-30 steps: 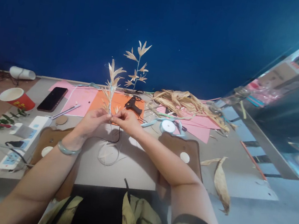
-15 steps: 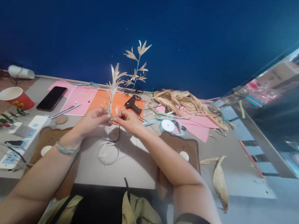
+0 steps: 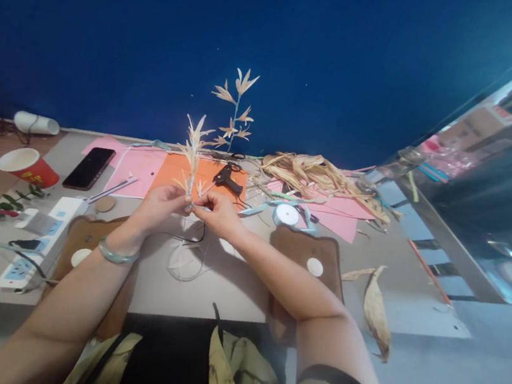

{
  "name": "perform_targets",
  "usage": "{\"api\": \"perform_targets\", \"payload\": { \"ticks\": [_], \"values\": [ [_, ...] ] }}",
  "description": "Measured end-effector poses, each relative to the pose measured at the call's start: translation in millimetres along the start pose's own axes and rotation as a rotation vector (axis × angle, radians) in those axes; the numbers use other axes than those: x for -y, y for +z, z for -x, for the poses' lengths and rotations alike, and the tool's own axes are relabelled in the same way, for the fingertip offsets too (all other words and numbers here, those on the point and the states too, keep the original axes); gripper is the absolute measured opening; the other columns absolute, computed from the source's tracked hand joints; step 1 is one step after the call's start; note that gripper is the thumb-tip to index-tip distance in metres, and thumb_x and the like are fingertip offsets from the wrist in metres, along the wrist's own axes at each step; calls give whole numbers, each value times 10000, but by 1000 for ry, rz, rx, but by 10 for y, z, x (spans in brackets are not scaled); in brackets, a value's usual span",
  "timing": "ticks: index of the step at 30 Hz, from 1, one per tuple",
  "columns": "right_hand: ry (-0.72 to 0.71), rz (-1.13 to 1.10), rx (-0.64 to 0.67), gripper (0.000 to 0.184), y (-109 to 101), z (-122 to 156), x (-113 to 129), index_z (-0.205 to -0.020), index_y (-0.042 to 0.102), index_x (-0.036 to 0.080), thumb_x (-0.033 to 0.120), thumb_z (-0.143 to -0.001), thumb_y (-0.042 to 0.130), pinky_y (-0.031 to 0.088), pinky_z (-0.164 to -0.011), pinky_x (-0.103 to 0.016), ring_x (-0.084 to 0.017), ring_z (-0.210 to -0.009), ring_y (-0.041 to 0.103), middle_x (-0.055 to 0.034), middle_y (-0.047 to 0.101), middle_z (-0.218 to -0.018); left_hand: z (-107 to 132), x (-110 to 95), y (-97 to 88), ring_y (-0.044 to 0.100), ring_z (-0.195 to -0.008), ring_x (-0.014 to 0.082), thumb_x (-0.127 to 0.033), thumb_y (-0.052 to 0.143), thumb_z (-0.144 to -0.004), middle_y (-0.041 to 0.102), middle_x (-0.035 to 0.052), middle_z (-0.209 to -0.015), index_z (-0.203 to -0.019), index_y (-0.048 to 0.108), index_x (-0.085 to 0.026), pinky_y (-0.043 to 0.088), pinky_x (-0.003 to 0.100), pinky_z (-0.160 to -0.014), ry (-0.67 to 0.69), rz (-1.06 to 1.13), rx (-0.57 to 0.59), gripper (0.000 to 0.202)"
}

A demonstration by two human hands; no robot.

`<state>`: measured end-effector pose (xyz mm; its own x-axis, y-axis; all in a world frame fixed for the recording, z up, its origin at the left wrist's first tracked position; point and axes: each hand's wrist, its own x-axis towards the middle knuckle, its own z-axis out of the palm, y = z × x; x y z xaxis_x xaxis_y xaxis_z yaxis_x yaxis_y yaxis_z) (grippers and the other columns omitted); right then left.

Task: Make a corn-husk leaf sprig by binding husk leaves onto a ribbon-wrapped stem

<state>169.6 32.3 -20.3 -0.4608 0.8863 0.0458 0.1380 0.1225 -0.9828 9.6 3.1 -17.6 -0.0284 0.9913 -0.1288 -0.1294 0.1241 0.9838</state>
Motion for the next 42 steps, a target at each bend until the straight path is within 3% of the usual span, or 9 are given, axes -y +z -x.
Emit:
{"api": "perform_targets", "payload": {
  "ticks": [6,12,18,28,34,42],
  "values": [
    [11,-40,-7,221,27,40,-12,-689,589,145,330,-703,709,438,-597,-253,-130,-625,595,-39,678,-704,15,-20,2,592,-514,121,-404,780,-595,626,9,-569,-690,563,-125,504,265,-558,9,-32,21,367],
    [52,-76,-5,197,48,64,34,-640,567,146,291,-691,690,336,-507,-217,-74,-510,465,14,595,-591,38,-44,-3,587,-507,119,-382,782,-600,590,-12,-538,-660,528,-141,488,253,-536,-3,-66,42,355],
    [73,-126,5,202,49,60,-2,-658,579,145,299,-674,709,353,-537,-223,-84,-543,496,10,609,-610,44,-30,-7,587,-505,116,-409,774,-608,602,-2,-554,-672,516,-143,485,252,-539,9,-37,66,376],
    [94,-75,-50,313,117,46,-100,-660,617,143,412,-630,772,468,-625,-270,-150,-646,612,-47,683,-670,5,66,12,584,-442,120,-366,773,-587,573,-31,-497,-650,513,-152,446,220,-456,34,-69,-45,343],
    [57,-9,-41,285,140,38,-77,-665,637,133,404,-691,723,482,-648,-278,-154,-653,614,-65,688,-693,-27,95,56,560,-401,119,-330,757,-600,541,-27,-428,-584,484,-166,411,203,-408,30,-90,-134,319],
    [89,-7,-84,241,100,51,-89,-617,594,142,342,-655,722,360,-517,-220,-84,-514,475,12,582,-565,-28,125,21,573,-483,94,-385,763,-619,607,-3,-585,-728,559,-125,478,218,-493,-62,87,81,348]
  ]
}}
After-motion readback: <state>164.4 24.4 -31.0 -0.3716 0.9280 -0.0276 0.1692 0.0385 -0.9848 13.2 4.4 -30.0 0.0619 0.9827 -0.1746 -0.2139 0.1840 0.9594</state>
